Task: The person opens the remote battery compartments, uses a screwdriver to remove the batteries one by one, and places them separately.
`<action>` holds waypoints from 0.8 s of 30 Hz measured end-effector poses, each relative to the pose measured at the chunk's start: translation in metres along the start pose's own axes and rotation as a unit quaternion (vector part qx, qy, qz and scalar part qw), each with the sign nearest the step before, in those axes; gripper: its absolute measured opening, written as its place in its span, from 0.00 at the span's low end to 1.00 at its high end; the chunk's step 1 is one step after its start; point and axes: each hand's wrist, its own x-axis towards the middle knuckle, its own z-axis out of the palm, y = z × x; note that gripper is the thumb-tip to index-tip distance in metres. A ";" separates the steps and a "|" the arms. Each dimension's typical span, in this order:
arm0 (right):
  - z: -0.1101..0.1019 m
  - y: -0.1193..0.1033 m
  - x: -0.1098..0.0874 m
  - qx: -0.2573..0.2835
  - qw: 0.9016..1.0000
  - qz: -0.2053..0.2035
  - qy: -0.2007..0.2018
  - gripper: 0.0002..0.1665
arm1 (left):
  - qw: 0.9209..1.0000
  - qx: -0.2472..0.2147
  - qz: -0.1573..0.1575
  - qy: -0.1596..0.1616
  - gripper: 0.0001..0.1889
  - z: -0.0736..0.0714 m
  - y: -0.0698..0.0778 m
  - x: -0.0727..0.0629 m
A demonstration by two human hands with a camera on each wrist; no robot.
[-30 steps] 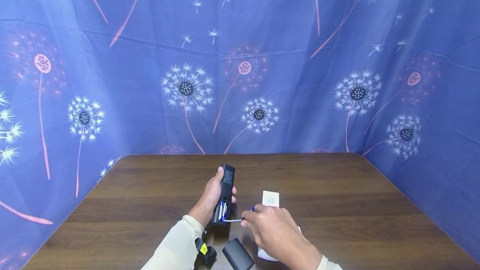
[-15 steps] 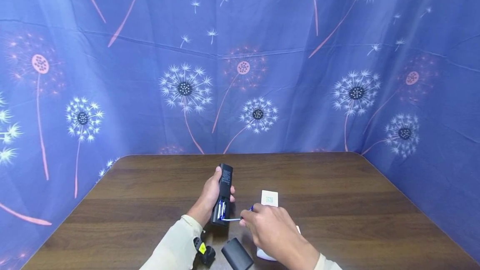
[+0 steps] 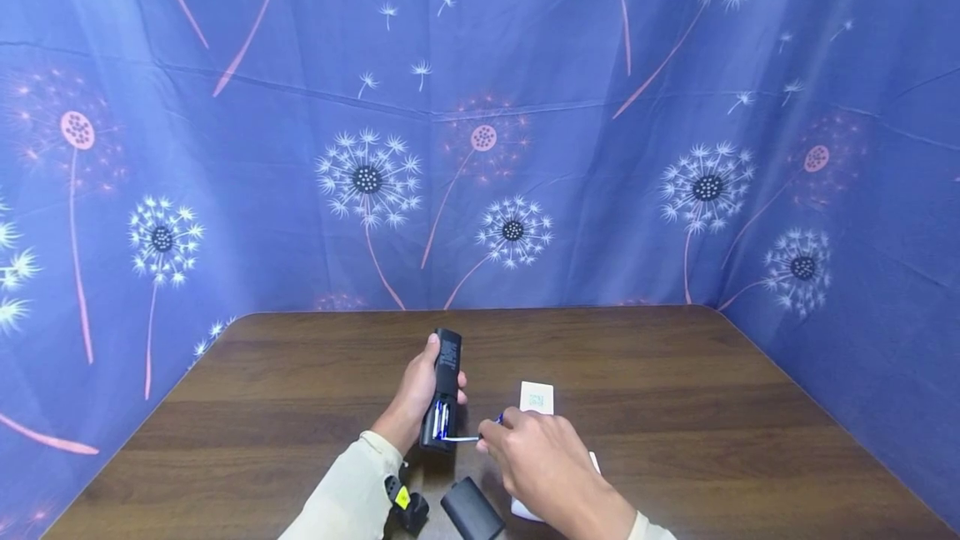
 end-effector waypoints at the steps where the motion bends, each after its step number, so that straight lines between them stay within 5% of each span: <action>1: 0.000 0.000 0.000 -0.003 1.000 -0.003 0.003 0.06 | 1.000 0.001 0.000 -0.001 0.36 0.000 0.000 0.000; 14: 0.000 -0.001 -0.001 -0.015 0.999 -0.012 0.034 0.05 | 1.000 -0.014 -0.006 0.008 0.36 -0.003 0.000 0.000; 24: -0.005 0.001 -0.006 -0.007 1.000 0.014 0.003 0.03 | 1.000 -0.005 -0.002 0.023 0.36 0.000 0.002 0.000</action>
